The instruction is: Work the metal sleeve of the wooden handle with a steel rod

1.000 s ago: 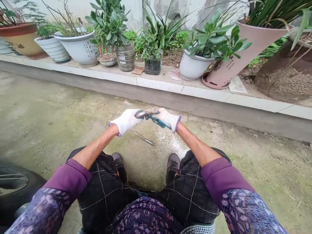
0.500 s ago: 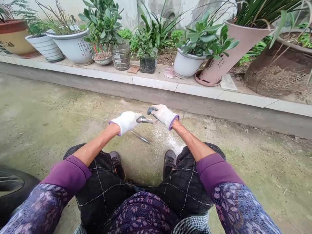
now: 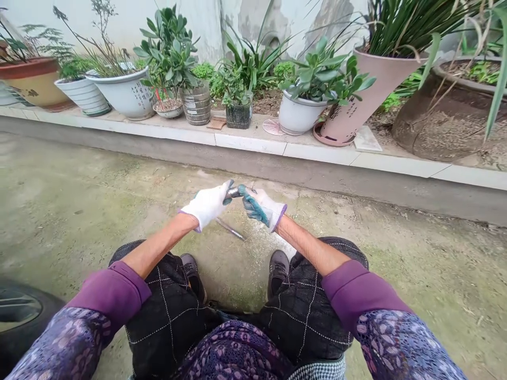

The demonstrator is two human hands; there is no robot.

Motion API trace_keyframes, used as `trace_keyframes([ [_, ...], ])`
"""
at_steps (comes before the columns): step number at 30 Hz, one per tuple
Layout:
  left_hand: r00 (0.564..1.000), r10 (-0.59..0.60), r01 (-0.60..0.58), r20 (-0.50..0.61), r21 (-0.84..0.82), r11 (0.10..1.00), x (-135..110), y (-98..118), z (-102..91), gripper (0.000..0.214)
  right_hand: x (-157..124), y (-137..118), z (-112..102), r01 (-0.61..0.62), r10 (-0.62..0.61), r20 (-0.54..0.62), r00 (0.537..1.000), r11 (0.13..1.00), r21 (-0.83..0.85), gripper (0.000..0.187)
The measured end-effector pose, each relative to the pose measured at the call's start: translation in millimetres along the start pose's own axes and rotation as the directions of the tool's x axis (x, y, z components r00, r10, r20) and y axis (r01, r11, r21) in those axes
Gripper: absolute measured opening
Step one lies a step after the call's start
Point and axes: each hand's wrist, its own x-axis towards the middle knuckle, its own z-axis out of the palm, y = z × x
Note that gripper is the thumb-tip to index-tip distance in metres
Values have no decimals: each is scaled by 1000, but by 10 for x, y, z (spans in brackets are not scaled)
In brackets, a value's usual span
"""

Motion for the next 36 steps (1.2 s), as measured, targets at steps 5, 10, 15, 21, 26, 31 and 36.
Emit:
trace_keyframes([
  [5,974,67,84,215,-624,777,-172,59,-29,51,-5,-73,-44,119,-118,21,993,992,-33,47],
  [10,910,-57,393,410,-812,431,-160,-4,-138,36,77,-125,54,218,-244,-64,968,936,-275,31],
  [15,923,-340,379,178,-570,730,53,-342,-172,35,-63,-60,165,382,-448,146,882,500,-777,21],
  [21,958,-158,86,240,283,955,72,-442,50,27,-246,-203,-81,233,-401,163,902,132,-964,28],
  [26,914,142,-184,381,76,980,-141,-23,152,25,58,-321,-471,165,-474,59,879,186,-969,27],
  [31,999,14,12,49,-491,871,-168,-39,-105,33,258,-188,-443,164,-372,48,927,287,-944,29],
  [36,970,-244,211,-13,-458,864,-12,-383,-142,28,-40,13,85,335,-212,290,933,223,-915,28],
])
